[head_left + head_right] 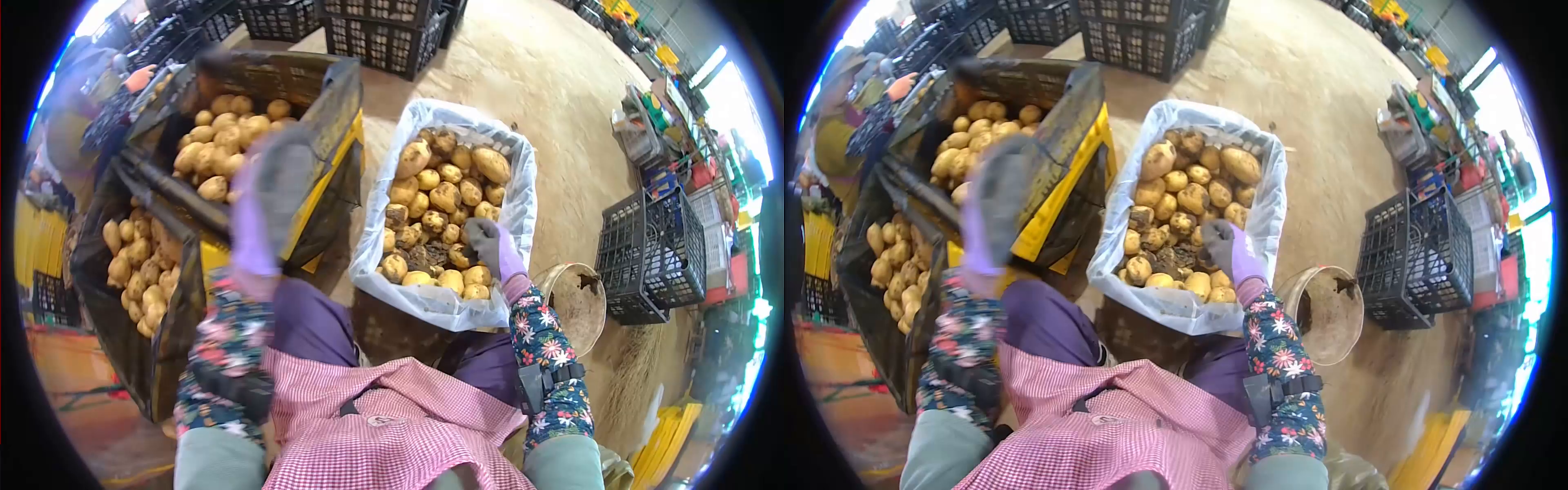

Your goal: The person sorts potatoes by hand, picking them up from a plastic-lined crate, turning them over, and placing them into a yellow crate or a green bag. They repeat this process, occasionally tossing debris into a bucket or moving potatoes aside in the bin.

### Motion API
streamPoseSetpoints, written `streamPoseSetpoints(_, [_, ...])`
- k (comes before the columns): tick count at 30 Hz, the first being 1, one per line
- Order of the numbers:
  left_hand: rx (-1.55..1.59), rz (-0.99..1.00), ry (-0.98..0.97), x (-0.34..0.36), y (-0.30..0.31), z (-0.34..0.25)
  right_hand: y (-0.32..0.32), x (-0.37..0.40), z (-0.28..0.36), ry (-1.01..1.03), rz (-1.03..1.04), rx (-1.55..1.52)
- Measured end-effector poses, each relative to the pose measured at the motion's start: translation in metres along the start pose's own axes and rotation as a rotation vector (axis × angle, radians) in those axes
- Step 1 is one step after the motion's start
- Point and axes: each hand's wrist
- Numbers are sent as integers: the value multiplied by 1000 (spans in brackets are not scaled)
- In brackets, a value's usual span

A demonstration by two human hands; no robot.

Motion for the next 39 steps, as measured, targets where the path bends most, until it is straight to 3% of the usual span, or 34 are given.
streamPoseSetpoints(1, [-447, 206, -73, 10, -48, -3, 1, -4, -10, -11, 58, -5])
streamPoseSetpoints(3, [-96, 209, 226, 17, -81, 62, -1, -35, -67, 40, 209, 259])
streamPoseSetpoints(4, [-39, 198, 339, 17, -83, 83, -14, -46, -85, 41, 239, 233])
streamPoseSetpoints(6, [115, 82, 573, 20, -88, 101, -54, -57, -77, -14, 341, 304])
streamPoseSetpoints(7, [109, 56, 593, 21, -88, 99, -77, -58, -58, -66, 422, 400])
streamPoseSetpoints(9, [85, 75, 587, 14, -85, 95, -123, -74, -76, 161, 388, 730])
streamPoseSetpoints(11, [73, 62, 561, 16, -79, 108, -160, -80, -49, 16, 360, 939])
streamPoseSetpoints(12, [105, 46, 595, 16, -79, 106, -172, -87, -62, 139, 275, 955])
streamPoseSetpoints(17, [136, 84, 640, 18, -76, 113, -155, -95, -66, 270, 197, 920])
streamPoseSetpoints(19, [124, 78, 646, 14, -72, 111, -127, -78, -45, 247, 168, 437])
streamPoseSetpoints(20, [128, 62, 647, 15, -70, 111, -112, -72, -33, -99, 213, 157])
streamPoseSetpoints(21, [138, 51, 656, 19, -69, 113, -95, -72, -33, -205, 322, -413])
streamPoseSetpoints(23, [128, 152, 683, 23, -66, 120, -48, -44, -12, -438, 503, -898])
streamPoseSetpoints(24, [92, 290, 706, 24, -69, 121, -38, -27, 12, -483, 375, -839])
streamPoseSetpoints(25, [49, 425, 722, 27, -74, 118, -21, -27, 1, -564, 442, -918])
streamPoseSetpoints(27, [-70, 684, 693, 37, -89, 106, -11, -11, 5, -318, 598, -889])
streamPoseSetpoints(28, [-13, 858, 493, 46, -88, 122, -12, 1, 14, -331, 455, -919])
streamPoseSetpoints(29, [-215, 918, 299, 48, -97, 107, -20, 28, 37, 106, 232, -248])
streamPoseSetpoints(31, [79, 848, 543, 54, -100, 106, -28, 24, 23, 438, 34, -110])
streamPoseSetpoints(33, [270, 719, 757, 53, -98, 106, -11, 21, 40, -170, 185, -307])
streamPoseSetpoints(34, [131, 622, 750, 51, -100, 104, -11, 20, 39, -163, 81, -324])
streamPoseSetpoints(35, [267, 538, 764, 51, -96, 109, -16, 14, 33, -57, -62, -330])
streamPoseSetpoints(37, [570, 359, 976, 52, -87, 114, -12, 10, 27, 192, -205, -142])
streamPoseSetpoints(39, [581, 382, 1044, 51, -84, 113, -25, 10, 32, 203, -192, -232])
Point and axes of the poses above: each hand's wrist, its own x-axis away from the middle knuckle, its own y-axis out of the back of the hand, z = x × y
